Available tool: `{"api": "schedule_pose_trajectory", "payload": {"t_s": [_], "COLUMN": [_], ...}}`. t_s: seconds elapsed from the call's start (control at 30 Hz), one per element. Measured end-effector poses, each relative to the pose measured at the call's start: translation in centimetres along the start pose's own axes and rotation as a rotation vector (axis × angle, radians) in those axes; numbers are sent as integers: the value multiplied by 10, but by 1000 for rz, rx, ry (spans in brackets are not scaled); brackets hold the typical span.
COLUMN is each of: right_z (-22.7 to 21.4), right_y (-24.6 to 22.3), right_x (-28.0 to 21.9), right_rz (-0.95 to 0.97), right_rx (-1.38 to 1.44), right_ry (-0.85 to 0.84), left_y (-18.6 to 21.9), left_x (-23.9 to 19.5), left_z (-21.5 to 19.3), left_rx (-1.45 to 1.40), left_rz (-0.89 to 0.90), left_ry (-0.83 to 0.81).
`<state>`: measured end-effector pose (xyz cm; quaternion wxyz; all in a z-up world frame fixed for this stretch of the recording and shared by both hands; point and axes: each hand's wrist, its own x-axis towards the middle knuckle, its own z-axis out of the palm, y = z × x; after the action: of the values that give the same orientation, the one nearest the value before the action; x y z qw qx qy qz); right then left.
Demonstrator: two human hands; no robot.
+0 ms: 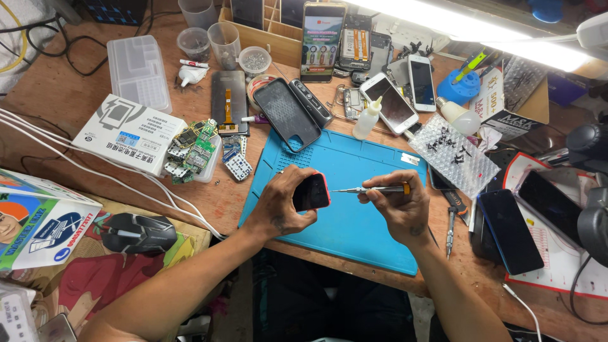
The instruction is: The person disassembles a white smartphone, removes the back cover, and manipulates internal components. They then pick up a red smartphone, remove its back cover, and use a screwdriver to adjust internal parts.
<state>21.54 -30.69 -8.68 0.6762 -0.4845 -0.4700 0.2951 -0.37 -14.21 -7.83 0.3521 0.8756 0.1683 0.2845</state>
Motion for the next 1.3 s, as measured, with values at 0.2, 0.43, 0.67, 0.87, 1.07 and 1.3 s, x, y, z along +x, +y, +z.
{"api": "schedule_pose_trajectory", "payload": {"t_s": [0.2,0.43,0.67,0.87,1.07,1.3], "right_z": [-1,-1,0,0,-6,-9], "right_y": [2,2,-1,-11,-8,-12], "right_x": [1,1,1,3,6,8], "right_rz": [11,31,50,83,278,175], "right_rx": [3,16,-2,-396,-347,-297], "right_ry": [2,4,14,73,98,-19], "left_y": [3,3,7,12,11,9], "left_x": [0,1,1,0,1,0], "left_z": [0,-1,-3,-4,-3,-3], "left_rx": [3,-4,8,48,40,45], "left_rz": [-6,-1,-5,-16,-63,-78], "left_ry": [-9,-4,-13,-67,-97,-122]}}
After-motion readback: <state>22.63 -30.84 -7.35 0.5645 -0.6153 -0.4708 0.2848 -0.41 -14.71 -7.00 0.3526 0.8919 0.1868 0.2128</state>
